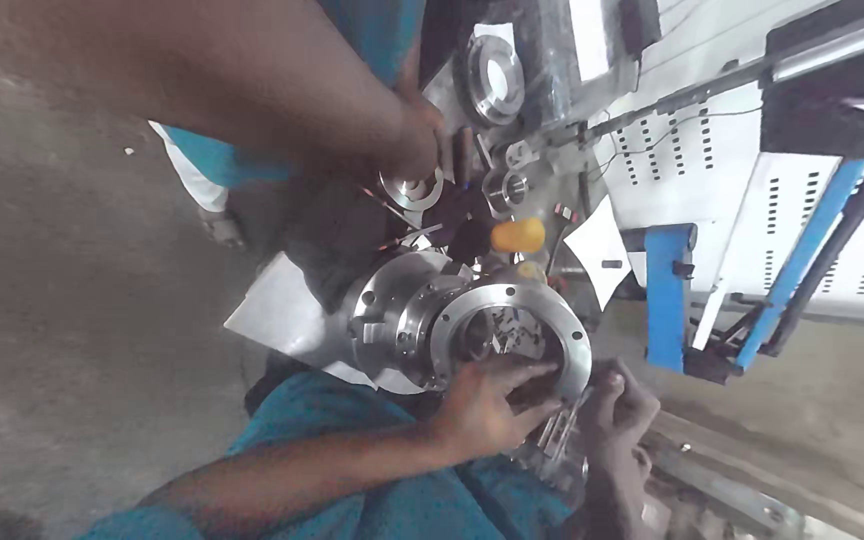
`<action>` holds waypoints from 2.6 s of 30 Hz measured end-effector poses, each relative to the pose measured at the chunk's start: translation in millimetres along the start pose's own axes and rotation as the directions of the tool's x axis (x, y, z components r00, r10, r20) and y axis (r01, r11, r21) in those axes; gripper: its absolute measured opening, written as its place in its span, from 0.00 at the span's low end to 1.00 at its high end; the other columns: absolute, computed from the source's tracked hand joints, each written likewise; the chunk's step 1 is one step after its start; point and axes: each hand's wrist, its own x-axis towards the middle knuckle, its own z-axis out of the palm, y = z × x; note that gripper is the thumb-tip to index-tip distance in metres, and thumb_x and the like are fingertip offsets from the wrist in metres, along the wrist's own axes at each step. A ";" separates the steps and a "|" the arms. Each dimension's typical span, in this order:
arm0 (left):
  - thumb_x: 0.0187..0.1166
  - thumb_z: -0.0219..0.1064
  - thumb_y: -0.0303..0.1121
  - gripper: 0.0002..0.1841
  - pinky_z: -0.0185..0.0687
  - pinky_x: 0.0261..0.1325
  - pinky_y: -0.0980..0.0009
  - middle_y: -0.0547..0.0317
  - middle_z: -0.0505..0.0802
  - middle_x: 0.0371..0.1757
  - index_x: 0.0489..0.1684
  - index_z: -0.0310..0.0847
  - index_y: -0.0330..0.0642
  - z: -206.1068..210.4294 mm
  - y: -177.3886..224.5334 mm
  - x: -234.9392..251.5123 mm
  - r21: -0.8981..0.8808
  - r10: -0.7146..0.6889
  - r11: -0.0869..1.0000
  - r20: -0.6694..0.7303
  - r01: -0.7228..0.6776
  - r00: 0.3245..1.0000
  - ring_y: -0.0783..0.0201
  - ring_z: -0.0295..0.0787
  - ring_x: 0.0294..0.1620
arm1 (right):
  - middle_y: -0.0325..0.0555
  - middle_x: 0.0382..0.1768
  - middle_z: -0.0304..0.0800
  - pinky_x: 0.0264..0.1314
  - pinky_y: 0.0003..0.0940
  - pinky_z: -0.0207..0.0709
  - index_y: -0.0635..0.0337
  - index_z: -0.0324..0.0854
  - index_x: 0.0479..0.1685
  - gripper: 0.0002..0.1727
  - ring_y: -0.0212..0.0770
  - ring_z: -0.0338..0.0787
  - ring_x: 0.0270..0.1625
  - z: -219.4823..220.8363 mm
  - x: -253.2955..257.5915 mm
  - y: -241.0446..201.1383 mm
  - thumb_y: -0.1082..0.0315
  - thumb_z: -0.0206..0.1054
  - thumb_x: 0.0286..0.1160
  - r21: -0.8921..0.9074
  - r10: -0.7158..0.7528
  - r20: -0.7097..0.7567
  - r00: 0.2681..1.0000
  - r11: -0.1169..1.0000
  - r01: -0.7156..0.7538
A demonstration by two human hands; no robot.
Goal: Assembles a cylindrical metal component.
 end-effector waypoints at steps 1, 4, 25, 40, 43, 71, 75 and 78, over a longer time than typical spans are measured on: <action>0.71 0.79 0.41 0.21 0.90 0.62 0.67 0.54 0.97 0.53 0.59 0.92 0.40 -0.1 0.6 -1.1 0.028 0.007 1.000 -0.007 -0.007 1.000 0.66 0.95 0.54 | 0.30 0.17 0.79 0.23 0.15 0.74 0.62 0.82 0.28 0.33 0.14 0.78 0.20 -1.7 -5.7 -14.2 0.45 0.47 0.94 -0.026 0.101 -0.011 0.995 0.995 -0.101; 0.70 0.79 0.39 0.22 0.89 0.65 0.65 0.52 0.97 0.54 0.61 0.92 0.39 1.6 1.5 -1.1 0.069 0.045 0.997 -0.022 -0.044 0.999 0.63 0.95 0.58 | 0.31 0.19 0.80 0.21 0.19 0.73 0.65 0.86 0.38 0.26 0.18 0.76 0.17 -9.1 -6.9 -52.0 0.52 0.52 0.92 -0.165 0.308 -0.028 0.951 0.937 -0.308; 0.77 0.73 0.44 0.19 0.72 0.82 0.51 0.60 0.99 0.49 0.60 0.93 0.44 -2.3 -12.5 -2.9 0.275 0.264 0.926 0.020 -0.259 0.964 0.67 0.95 0.56 | 0.49 0.56 0.95 0.62 0.33 0.83 0.55 0.85 0.66 0.14 0.43 0.93 0.58 -82.2 12.7 16.4 0.68 0.60 0.88 -0.144 -0.582 0.480 0.657 0.686 0.713; 0.80 0.72 0.39 0.19 0.76 0.81 0.62 0.60 0.97 0.56 0.66 0.88 0.43 -3.3 -20.5 -4.5 0.264 0.370 0.890 0.058 -0.371 0.927 0.67 0.89 0.66 | 0.55 0.47 0.95 0.66 0.42 0.86 0.64 0.84 0.50 0.11 0.51 0.95 0.56 -68.9 67.7 21.7 0.67 0.60 0.88 0.159 -0.857 0.319 0.405 0.469 0.869; 0.81 0.71 0.39 0.19 0.76 0.80 0.62 0.58 0.97 0.54 0.65 0.88 0.41 -4.6 -20.4 -4.9 0.249 0.368 0.894 0.066 -0.373 0.927 0.68 0.90 0.63 | 0.52 0.37 0.91 0.53 0.37 0.88 0.62 0.84 0.46 0.15 0.46 0.93 0.44 -55.1 66.2 9.7 0.57 0.63 0.88 0.235 -0.778 0.209 0.593 0.628 0.742; 0.81 0.70 0.42 0.19 0.86 0.65 0.67 0.56 0.98 0.49 0.65 0.90 0.43 -9.8 -18.9 -6.5 0.278 0.322 0.901 0.085 -0.332 0.943 0.65 0.94 0.52 | 0.47 0.65 0.92 0.80 0.45 0.73 0.61 0.83 0.61 0.12 0.45 0.88 0.70 -66.4 135.3 26.9 0.71 0.60 0.87 0.040 -0.859 0.472 0.197 0.244 0.969; 0.80 0.71 0.42 0.18 0.86 0.59 0.72 0.56 0.99 0.44 0.59 0.92 0.41 -9.9 -18.8 -6.3 0.282 0.345 0.895 0.054 -0.346 0.937 0.67 0.94 0.47 | 0.48 0.62 0.91 0.84 0.43 0.70 0.62 0.83 0.56 0.09 0.44 0.85 0.73 -59.3 147.9 32.7 0.74 0.62 0.84 0.094 -0.872 0.480 0.094 0.158 0.983; 0.80 0.71 0.41 0.16 0.87 0.59 0.72 0.56 0.98 0.44 0.56 0.93 0.41 -8.7 -20.1 -7.2 0.283 0.350 0.893 0.055 -0.351 0.935 0.67 0.94 0.47 | 0.52 0.51 0.90 0.73 0.41 0.77 0.63 0.81 0.49 0.05 0.46 0.90 0.59 -51.2 151.9 35.4 0.74 0.63 0.82 0.135 -0.897 0.439 0.051 0.121 0.983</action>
